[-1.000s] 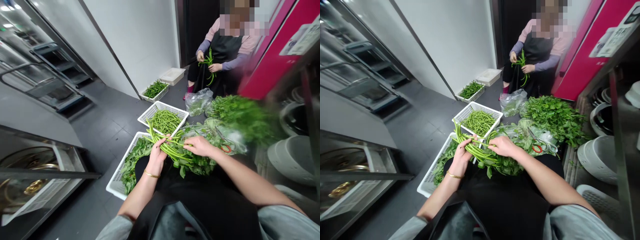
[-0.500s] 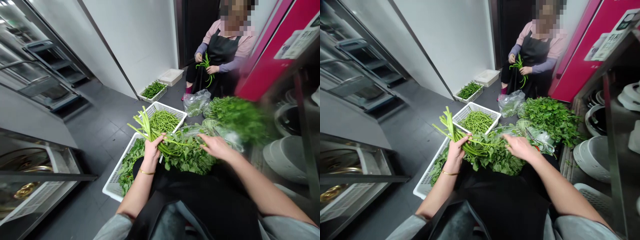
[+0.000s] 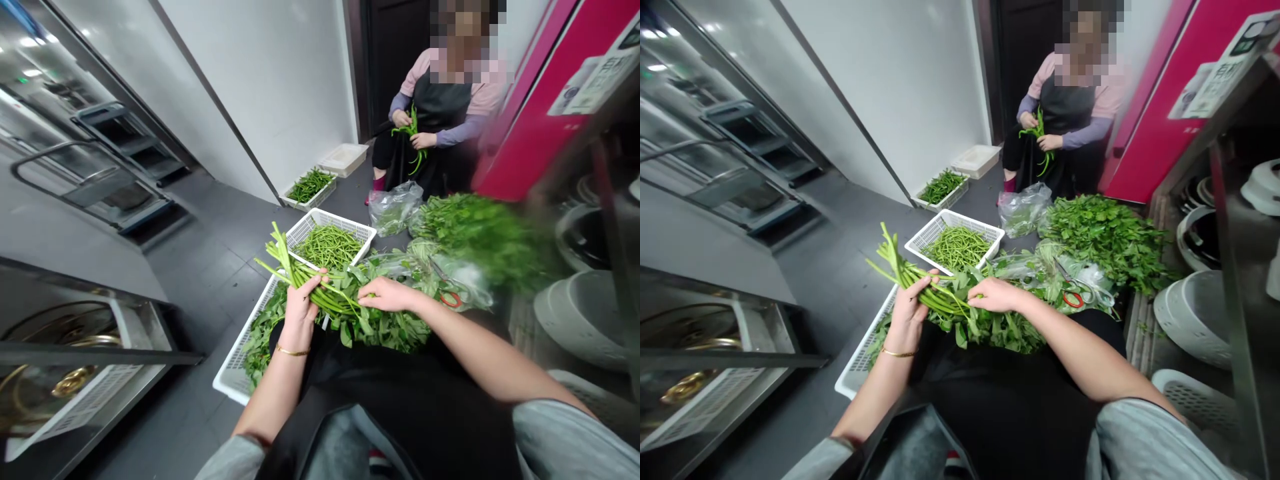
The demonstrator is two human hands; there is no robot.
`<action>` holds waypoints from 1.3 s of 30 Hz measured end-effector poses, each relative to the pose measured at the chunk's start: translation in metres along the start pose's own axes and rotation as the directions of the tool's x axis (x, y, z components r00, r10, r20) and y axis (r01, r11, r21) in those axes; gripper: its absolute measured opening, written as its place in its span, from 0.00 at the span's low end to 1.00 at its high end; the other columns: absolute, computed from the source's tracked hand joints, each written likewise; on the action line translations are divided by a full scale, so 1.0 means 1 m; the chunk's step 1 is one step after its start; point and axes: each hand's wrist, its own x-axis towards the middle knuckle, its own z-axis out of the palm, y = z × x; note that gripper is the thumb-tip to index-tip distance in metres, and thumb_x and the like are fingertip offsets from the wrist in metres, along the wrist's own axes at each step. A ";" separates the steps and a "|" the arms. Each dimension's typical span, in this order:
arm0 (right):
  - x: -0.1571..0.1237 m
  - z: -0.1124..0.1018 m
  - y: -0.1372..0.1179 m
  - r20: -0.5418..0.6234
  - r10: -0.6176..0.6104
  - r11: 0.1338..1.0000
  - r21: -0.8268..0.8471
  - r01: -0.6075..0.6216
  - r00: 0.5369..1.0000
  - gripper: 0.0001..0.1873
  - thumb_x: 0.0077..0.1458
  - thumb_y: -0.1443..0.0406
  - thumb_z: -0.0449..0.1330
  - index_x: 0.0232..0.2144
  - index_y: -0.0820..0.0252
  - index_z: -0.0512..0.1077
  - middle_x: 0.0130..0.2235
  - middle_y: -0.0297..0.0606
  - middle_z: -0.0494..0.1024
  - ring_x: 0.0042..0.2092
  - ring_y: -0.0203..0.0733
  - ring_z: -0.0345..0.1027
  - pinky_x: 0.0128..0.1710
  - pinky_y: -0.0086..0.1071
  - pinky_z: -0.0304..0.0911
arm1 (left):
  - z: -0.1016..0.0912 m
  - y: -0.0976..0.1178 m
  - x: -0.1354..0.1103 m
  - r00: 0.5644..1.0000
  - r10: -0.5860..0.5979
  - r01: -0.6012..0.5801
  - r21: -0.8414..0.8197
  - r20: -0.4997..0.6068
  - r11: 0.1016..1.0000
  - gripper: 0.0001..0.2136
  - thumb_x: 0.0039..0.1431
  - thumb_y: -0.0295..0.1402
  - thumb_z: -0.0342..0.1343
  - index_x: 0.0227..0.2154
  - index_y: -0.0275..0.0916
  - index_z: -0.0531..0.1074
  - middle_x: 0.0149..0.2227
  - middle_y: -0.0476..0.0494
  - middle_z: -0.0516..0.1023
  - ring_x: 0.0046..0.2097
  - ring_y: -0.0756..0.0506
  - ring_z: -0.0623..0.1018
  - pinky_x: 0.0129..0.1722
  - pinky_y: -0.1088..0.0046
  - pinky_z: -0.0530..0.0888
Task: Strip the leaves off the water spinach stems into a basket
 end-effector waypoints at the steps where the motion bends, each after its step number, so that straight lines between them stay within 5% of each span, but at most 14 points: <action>1: 0.001 0.005 0.005 -0.004 -0.009 0.997 0.070 0.009 1.000 0.15 0.57 0.61 0.53 0.30 0.64 0.76 0.27 0.33 0.75 0.27 0.33 0.64 0.29 0.26 0.55 | -0.001 -0.002 -0.001 1.000 -0.020 0.020 -0.001 0.000 1.000 0.12 0.38 0.26 0.66 0.30 0.30 0.78 0.23 0.43 0.78 0.23 0.51 0.74 0.25 0.76 0.72; 8: -0.002 0.036 0.015 0.072 0.106 0.954 0.275 -0.122 0.992 0.16 0.50 0.56 0.58 0.23 0.64 0.74 0.20 0.30 0.69 0.24 0.32 0.58 0.27 0.26 0.53 | 0.000 -0.017 0.000 0.993 -0.085 0.079 -0.064 -0.085 0.995 0.11 0.37 0.25 0.65 0.29 0.28 0.78 0.23 0.42 0.78 0.22 0.52 0.74 0.25 0.78 0.72; 12: -0.009 0.037 0.025 -0.192 0.181 0.917 0.388 -0.094 0.965 0.18 0.53 0.56 0.53 0.21 0.62 0.73 0.24 0.36 0.74 0.28 0.37 0.65 0.32 0.30 0.60 | 0.003 -0.019 -0.001 0.993 -0.111 0.108 -0.070 -0.038 0.992 0.09 0.37 0.24 0.64 0.26 0.29 0.78 0.23 0.43 0.77 0.21 0.53 0.73 0.23 0.79 0.70; 16: -0.049 0.010 0.050 -0.606 0.405 0.905 0.371 -0.207 0.685 0.28 0.61 0.54 0.36 0.23 0.58 0.69 0.25 0.43 0.73 0.24 0.40 0.63 0.22 0.33 0.57 | 0.005 -0.017 -0.004 0.997 -0.029 0.024 -0.067 -0.074 0.997 0.07 0.39 0.26 0.65 0.25 0.32 0.78 0.22 0.45 0.77 0.21 0.54 0.72 0.22 0.80 0.70; 18: -0.070 -0.010 0.057 -0.656 0.428 0.904 0.330 -0.273 0.622 0.31 0.62 0.54 0.29 0.24 0.57 0.67 0.24 0.44 0.70 0.22 0.41 0.59 0.20 0.35 0.55 | 0.006 -0.015 -0.004 0.993 0.017 -0.024 -0.052 -0.120 0.998 0.08 0.38 0.26 0.65 0.26 0.31 0.78 0.23 0.44 0.77 0.22 0.54 0.72 0.23 0.80 0.70; 21: -0.078 -0.028 0.046 -0.624 0.384 0.920 0.195 -0.341 0.680 0.26 0.60 0.49 0.41 0.21 0.57 0.64 0.22 0.39 0.68 0.25 0.41 0.61 0.25 0.35 0.57 | 0.011 -0.015 -0.003 0.990 0.055 -0.057 -0.008 -0.132 0.998 0.09 0.37 0.26 0.65 0.26 0.30 0.77 0.25 0.42 0.78 0.24 0.52 0.75 0.24 0.79 0.71; 23: -0.061 -0.024 0.028 -0.524 0.332 0.938 0.095 -0.334 0.784 0.21 0.54 0.48 0.53 0.21 0.58 0.65 0.24 0.37 0.69 0.27 0.40 0.62 0.27 0.33 0.57 | 0.017 -0.017 -0.003 0.991 0.065 -0.065 0.003 -0.116 0.998 0.09 0.37 0.26 0.65 0.25 0.30 0.77 0.26 0.41 0.79 0.25 0.51 0.75 0.25 0.79 0.71; 25: -0.035 -0.012 0.011 -0.340 0.212 0.973 -0.016 -0.231 0.916 0.16 0.53 0.53 0.57 0.25 0.59 0.68 0.27 0.36 0.72 0.28 0.38 0.63 0.29 0.31 0.57 | 0.021 -0.019 -0.005 0.995 0.052 -0.052 0.003 -0.087 0.999 0.09 0.37 0.27 0.65 0.26 0.30 0.78 0.25 0.42 0.79 0.24 0.52 0.74 0.25 0.79 0.71; 27: -0.012 0.002 0.000 -0.228 0.074 0.992 -0.081 -0.095 0.971 0.14 0.55 0.58 0.55 0.22 0.61 0.68 0.25 0.35 0.70 0.27 0.36 0.61 0.30 0.30 0.55 | 0.022 -0.020 -0.008 0.998 0.017 -0.016 0.001 -0.062 1.000 0.09 0.38 0.27 0.65 0.27 0.30 0.78 0.24 0.43 0.78 0.22 0.53 0.73 0.24 0.79 0.71; 29: 0.000 0.012 -0.003 -0.229 0.008 1.000 -0.007 -0.010 0.973 0.17 0.56 0.60 0.54 0.19 0.62 0.67 0.22 0.33 0.68 0.26 0.34 0.59 0.29 0.29 0.54 | 0.021 -0.022 -0.011 0.999 -0.039 0.038 -0.009 -0.031 0.999 0.10 0.38 0.27 0.65 0.27 0.30 0.78 0.24 0.44 0.77 0.22 0.54 0.72 0.24 0.79 0.70; 32: -0.004 0.020 -0.002 -0.354 0.066 0.959 0.282 0.039 0.933 0.19 0.56 0.57 0.53 0.19 0.62 0.69 0.21 0.32 0.68 0.26 0.34 0.60 0.30 0.28 0.55 | 0.022 -0.023 -0.015 0.990 -0.136 0.138 -0.043 0.044 0.990 0.08 0.38 0.27 0.64 0.26 0.33 0.78 0.24 0.44 0.77 0.22 0.53 0.71 0.24 0.77 0.70; 36: -0.021 0.023 -0.005 -0.565 0.259 0.913 0.407 -0.009 0.783 0.21 0.58 0.55 0.48 0.19 0.61 0.67 0.21 0.33 0.68 0.25 0.35 0.61 0.29 0.28 0.57 | 0.032 -0.022 -0.016 0.977 -0.180 0.191 -0.098 0.113 0.977 0.07 0.38 0.26 0.63 0.26 0.33 0.77 0.26 0.44 0.77 0.22 0.53 0.71 0.24 0.77 0.69; 37: -0.023 0.024 -0.006 -0.556 0.259 0.939 0.338 -0.070 0.790 0.22 0.58 0.56 0.47 0.19 0.61 0.67 0.21 0.34 0.68 0.25 0.35 0.61 0.28 0.29 0.57 | 0.035 -0.023 -0.016 0.981 -0.162 0.173 -0.099 0.110 0.980 0.08 0.38 0.26 0.63 0.26 0.33 0.77 0.25 0.44 0.77 0.22 0.53 0.71 0.23 0.77 0.68; 39: -0.025 0.023 -0.006 -0.417 0.209 0.977 0.052 -0.207 0.884 0.20 0.57 0.58 0.48 0.19 0.60 0.68 0.22 0.37 0.72 0.26 0.38 0.64 0.29 0.30 0.59 | 0.037 -0.029 -0.016 0.991 -0.111 0.117 -0.072 0.081 0.991 0.08 0.37 0.25 0.63 0.25 0.32 0.77 0.24 0.45 0.77 0.22 0.52 0.72 0.24 0.77 0.68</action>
